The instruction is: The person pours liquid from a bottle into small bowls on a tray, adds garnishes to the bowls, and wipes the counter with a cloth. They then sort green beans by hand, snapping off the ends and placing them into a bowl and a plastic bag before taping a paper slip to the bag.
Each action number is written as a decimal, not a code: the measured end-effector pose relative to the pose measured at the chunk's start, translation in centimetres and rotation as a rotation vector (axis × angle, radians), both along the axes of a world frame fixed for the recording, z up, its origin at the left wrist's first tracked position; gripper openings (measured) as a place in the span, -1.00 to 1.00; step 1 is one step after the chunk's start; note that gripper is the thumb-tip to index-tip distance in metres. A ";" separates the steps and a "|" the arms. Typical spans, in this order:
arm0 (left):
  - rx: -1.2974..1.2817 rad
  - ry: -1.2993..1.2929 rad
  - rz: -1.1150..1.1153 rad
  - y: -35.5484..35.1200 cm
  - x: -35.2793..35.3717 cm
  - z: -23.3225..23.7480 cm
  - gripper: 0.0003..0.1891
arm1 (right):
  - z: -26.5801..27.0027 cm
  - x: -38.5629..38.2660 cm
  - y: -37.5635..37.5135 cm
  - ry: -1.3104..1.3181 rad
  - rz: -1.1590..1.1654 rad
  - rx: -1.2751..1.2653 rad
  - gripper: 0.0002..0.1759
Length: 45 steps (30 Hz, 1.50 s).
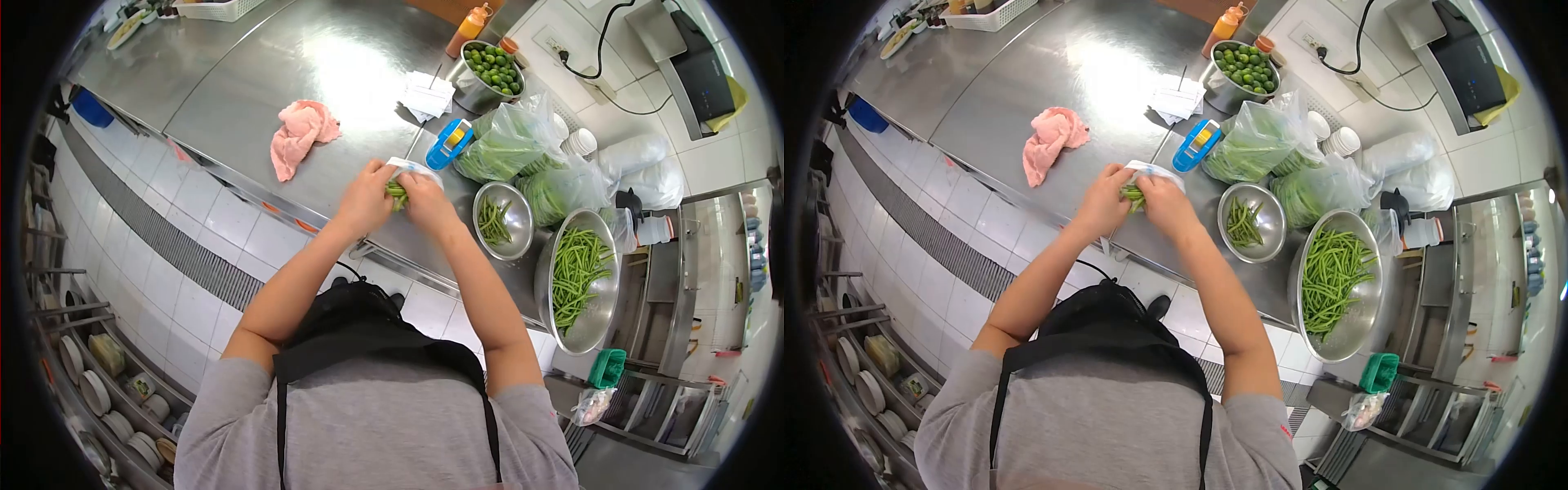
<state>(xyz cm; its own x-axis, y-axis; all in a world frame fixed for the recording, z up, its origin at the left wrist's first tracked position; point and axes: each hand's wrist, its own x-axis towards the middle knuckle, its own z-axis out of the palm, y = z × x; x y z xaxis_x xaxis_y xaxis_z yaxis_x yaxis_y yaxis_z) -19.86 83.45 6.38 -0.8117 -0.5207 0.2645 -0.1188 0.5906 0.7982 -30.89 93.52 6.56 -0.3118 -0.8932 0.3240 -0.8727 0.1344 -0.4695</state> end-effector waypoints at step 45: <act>-0.269 0.125 -0.509 3.8 7.7 -0.1 -0.90 | -5.7 13.0 15.7 -0.744 -0.544 0.233 -0.57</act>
<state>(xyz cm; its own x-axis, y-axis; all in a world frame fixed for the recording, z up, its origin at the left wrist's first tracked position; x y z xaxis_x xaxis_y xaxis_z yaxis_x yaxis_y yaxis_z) -12.18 87.29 6.29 -0.8960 0.0245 0.4434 0.3181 0.7322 0.6023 -17.92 109.24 0.83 -0.7583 -0.5822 -0.2932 -0.1514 0.5948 -0.7895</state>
